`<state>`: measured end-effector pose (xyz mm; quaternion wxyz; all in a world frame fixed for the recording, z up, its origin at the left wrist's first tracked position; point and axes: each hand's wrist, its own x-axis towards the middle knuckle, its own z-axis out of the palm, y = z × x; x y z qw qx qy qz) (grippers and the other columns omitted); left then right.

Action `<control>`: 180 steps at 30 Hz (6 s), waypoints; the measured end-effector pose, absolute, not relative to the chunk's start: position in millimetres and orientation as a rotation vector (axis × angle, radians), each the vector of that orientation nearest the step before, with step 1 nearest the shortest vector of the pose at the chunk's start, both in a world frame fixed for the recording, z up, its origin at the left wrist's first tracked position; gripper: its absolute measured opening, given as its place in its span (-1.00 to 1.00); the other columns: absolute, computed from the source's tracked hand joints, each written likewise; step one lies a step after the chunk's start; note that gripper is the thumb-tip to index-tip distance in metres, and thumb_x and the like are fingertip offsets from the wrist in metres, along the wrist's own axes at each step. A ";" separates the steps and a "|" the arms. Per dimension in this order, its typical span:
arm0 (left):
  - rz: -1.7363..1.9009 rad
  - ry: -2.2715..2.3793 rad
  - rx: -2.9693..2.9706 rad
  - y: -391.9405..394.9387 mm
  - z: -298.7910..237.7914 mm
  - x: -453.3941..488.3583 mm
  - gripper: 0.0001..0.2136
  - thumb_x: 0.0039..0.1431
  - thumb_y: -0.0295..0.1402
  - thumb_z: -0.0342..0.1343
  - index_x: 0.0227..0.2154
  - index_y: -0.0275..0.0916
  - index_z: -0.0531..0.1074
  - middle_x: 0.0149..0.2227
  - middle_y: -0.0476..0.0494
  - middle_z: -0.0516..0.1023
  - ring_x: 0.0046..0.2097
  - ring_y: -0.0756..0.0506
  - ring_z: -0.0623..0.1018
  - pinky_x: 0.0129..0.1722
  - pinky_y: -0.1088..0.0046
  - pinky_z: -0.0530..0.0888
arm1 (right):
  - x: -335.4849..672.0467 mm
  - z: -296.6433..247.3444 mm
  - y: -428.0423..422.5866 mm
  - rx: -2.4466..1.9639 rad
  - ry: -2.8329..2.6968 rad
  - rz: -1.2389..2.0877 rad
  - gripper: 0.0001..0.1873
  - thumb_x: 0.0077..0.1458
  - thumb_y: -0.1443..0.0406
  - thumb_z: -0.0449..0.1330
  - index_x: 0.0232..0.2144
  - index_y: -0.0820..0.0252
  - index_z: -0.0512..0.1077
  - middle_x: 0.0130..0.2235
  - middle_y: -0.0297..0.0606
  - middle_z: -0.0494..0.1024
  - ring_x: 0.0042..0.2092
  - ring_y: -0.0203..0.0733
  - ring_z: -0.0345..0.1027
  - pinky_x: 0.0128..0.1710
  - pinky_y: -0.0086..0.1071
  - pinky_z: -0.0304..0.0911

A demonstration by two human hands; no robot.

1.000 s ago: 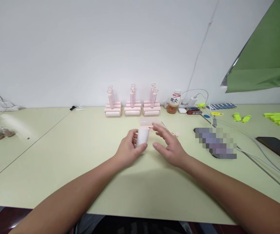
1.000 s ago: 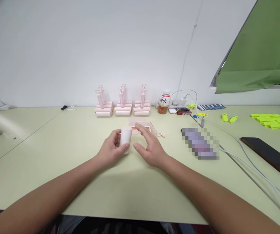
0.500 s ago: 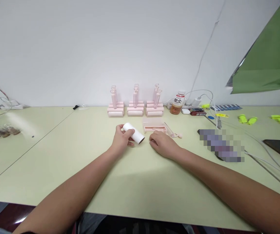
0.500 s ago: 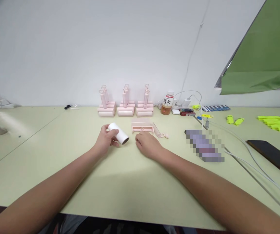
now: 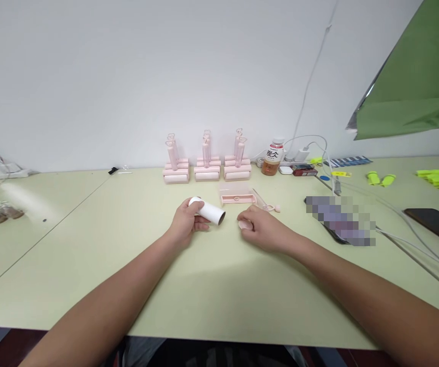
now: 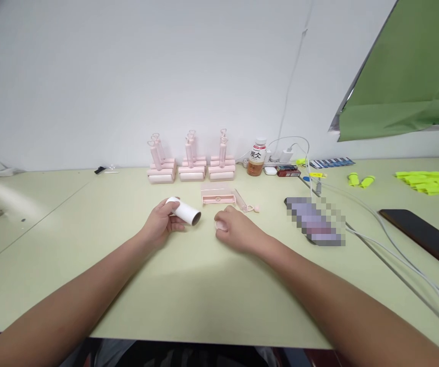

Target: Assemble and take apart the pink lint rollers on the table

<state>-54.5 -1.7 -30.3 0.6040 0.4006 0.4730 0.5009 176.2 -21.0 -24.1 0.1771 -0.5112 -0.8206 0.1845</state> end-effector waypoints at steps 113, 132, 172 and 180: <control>0.755 0.862 1.268 -19.6 -25.4 -51.1 -0.15 0.16 -0.18 0.21 0.35 0.04 -0.24 -0.44 0.06 0.44 -0.58 -0.01 0.51 -0.69 0.60 0.32 | 185.1 -28.2 -12.4 -1.462 -2.019 0.777 -0.85 0.05 0.21 0.14 -0.38 0.15 0.45 -0.44 -0.36 0.47 -0.40 -0.23 0.29 -0.43 -0.39 0.11; 0.654 0.831 1.372 -22.5 -29.1 -50.2 -0.15 0.17 -0.14 0.20 0.36 0.08 -0.24 -0.37 0.04 0.43 -0.54 0.03 0.51 -0.65 0.61 0.32 | 180.9 -28.6 -15.7 -1.355 -2.039 0.880 -0.83 0.11 0.17 0.09 -0.38 0.15 0.35 -0.51 -0.46 0.27 -0.44 -0.27 0.15 -0.44 -0.40 0.06; 0.487 0.649 2.329 -39.7 10.6 -55.7 -0.40 0.15 -0.32 0.05 0.28 -0.01 0.16 0.12 -0.10 0.48 -0.01 -0.25 0.51 -0.06 0.30 0.41 | 173.6 -19.7 -32.9 -0.952 -1.484 1.924 -0.47 0.00 -0.11 0.29 -0.26 0.20 0.33 -0.45 -0.33 0.51 -0.54 -0.33 0.40 -0.68 -0.53 0.32; 0.652 1.006 2.431 -42.8 -9.3 -41.3 -0.58 0.34 -0.03 -0.15 0.09 -0.12 0.34 -0.10 -0.18 0.54 -0.10 -0.20 0.51 -0.18 0.35 0.37 | 169.8 -20.6 -36.6 -0.951 -1.606 1.785 -0.44 -0.10 -0.07 0.38 -0.34 0.14 0.21 -0.48 -0.40 0.48 -0.48 -0.28 0.45 -0.58 -0.46 0.37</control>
